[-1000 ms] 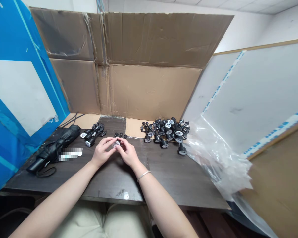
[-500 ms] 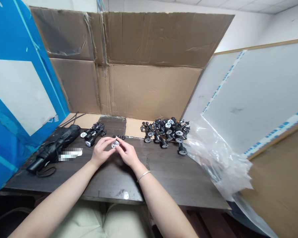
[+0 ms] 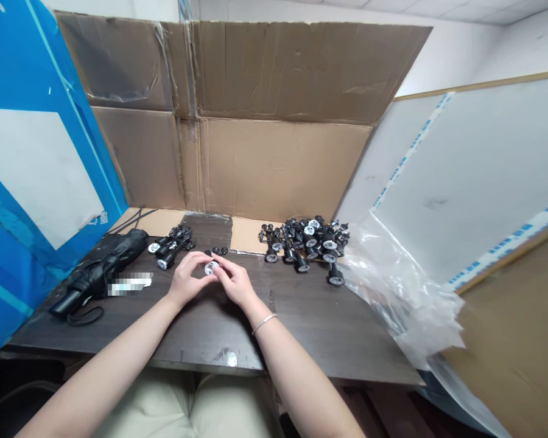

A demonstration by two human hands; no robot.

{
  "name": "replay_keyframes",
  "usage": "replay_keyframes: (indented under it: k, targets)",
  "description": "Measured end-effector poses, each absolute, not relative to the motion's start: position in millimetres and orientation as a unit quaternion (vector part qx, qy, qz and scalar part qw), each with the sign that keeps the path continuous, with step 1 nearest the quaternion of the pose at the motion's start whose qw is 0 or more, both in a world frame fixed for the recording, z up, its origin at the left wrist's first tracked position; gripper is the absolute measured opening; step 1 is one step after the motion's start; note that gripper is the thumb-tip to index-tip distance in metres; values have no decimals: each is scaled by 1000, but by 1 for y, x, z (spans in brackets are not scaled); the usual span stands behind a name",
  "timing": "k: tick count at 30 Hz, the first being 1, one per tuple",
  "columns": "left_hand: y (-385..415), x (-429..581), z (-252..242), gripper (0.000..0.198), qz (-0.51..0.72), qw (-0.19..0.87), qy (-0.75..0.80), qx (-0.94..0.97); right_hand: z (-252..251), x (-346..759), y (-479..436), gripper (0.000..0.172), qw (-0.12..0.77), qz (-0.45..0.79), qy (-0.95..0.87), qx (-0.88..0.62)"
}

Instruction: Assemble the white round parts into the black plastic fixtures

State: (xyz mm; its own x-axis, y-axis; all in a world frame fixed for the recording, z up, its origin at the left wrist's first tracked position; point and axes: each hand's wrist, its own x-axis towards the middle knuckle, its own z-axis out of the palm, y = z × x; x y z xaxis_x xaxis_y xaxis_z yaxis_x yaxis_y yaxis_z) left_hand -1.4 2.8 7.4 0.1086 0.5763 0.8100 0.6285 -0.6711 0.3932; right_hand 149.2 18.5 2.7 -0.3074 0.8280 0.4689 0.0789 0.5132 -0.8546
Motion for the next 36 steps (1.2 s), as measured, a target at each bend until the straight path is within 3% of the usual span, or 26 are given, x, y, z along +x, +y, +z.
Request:
replay_keyframes:
  k: [8,24,36]
  targets:
    - [2,0,3,27,-534,-147,-403,-729,-3,150,23,39,512,441,-665,-318]
    - [2,15,-8,32,-509,-90,-499,-695,-2,148,19,34,533,413,-669,-312]
    - [-11,19,6,37,-432,-237,-555,-670,-1,148,19,29,523,356,-705,-320]
